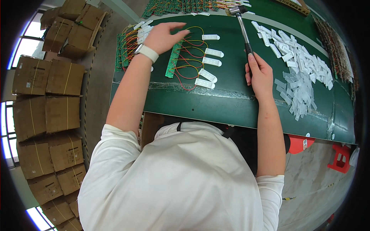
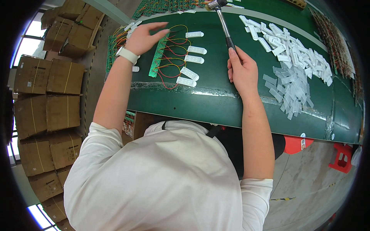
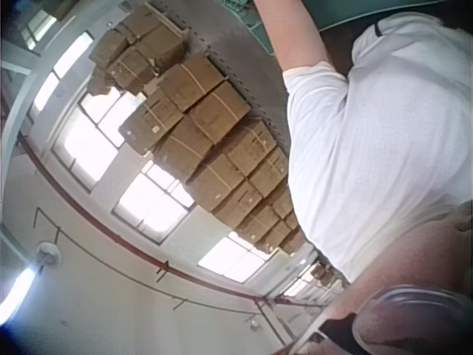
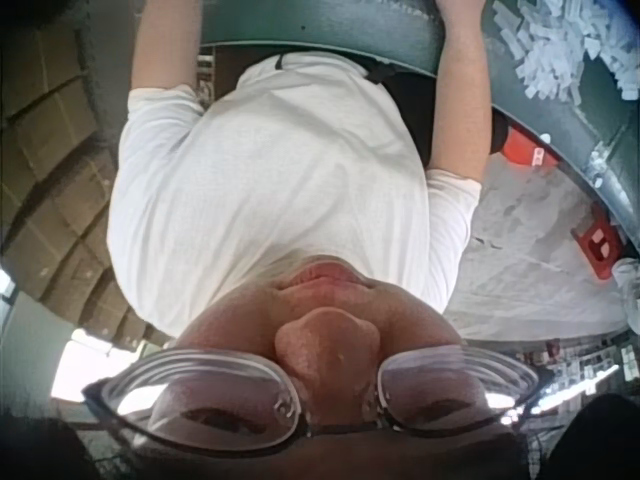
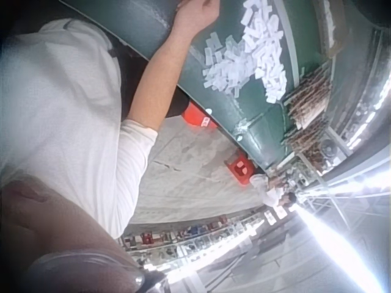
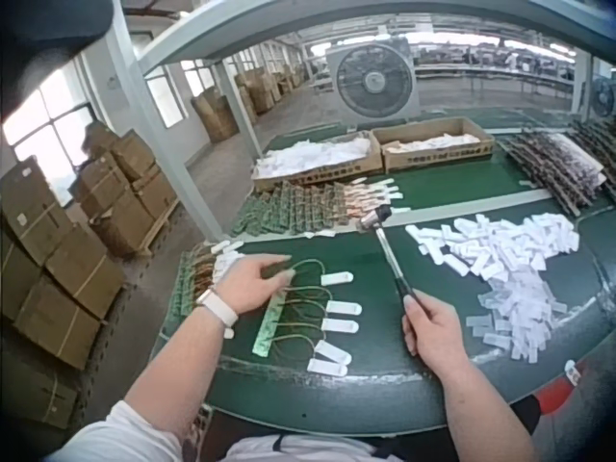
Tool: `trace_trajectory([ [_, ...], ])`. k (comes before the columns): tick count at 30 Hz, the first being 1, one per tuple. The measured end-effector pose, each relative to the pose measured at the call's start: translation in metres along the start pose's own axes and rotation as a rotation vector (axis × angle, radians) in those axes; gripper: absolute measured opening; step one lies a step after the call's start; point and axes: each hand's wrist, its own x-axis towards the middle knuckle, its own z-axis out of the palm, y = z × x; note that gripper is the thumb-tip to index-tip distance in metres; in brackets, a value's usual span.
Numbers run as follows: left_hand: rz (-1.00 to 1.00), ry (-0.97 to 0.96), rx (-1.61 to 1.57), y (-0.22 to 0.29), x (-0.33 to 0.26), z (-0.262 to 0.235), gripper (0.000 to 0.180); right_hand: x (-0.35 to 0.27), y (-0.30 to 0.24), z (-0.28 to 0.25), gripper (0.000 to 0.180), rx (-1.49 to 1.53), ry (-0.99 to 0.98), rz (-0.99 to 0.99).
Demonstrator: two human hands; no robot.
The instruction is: The person assembles small electronic components onto a strip by securing them with a hammer.
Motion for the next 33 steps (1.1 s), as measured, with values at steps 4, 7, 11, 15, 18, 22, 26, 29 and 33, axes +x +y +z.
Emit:
trace_trajectory([
  [4,-0.304,0.031,0.031,-0.015,-0.025,-0.013,0.045,0.000,0.000,-0.001,0.036,-0.010,-0.006,0.002],
  [7,-0.443,-0.051,-0.021,-0.024,-0.035,-0.009,0.047,0.002,0.000,-0.001,0.036,-0.021,-0.011,-0.007],
  [11,-0.585,-0.208,-0.092,-0.022,-0.035,-0.006,0.051,0.001,-0.001,-0.001,0.037,-0.021,-0.009,-0.018],
  [15,-0.552,-0.141,-0.163,-0.020,-0.034,-0.001,0.054,0.001,0.001,-0.003,0.037,-0.019,-0.015,-0.043],
  [18,-0.536,-0.232,-0.177,-0.018,-0.028,0.002,0.055,0.001,0.003,-0.001,0.036,0.002,-0.012,-0.031],
  [22,-0.427,-0.132,-0.154,-0.043,-0.033,0.014,0.064,0.000,-0.002,0.005,0.036,0.010,-0.022,0.000],
  [26,-0.477,-0.261,-0.313,-0.022,-0.029,0.008,0.065,0.002,0.003,-0.002,0.035,0.026,-0.022,-0.032],
  [29,-0.529,-0.237,-0.511,-0.022,-0.027,0.012,0.062,0.000,0.000,-0.001,0.036,0.005,0.004,-0.022],
  [33,-0.576,-0.256,-0.730,-0.011,-0.032,-0.004,0.060,0.006,0.009,-0.003,0.037,-0.038,-0.017,-0.026],
])
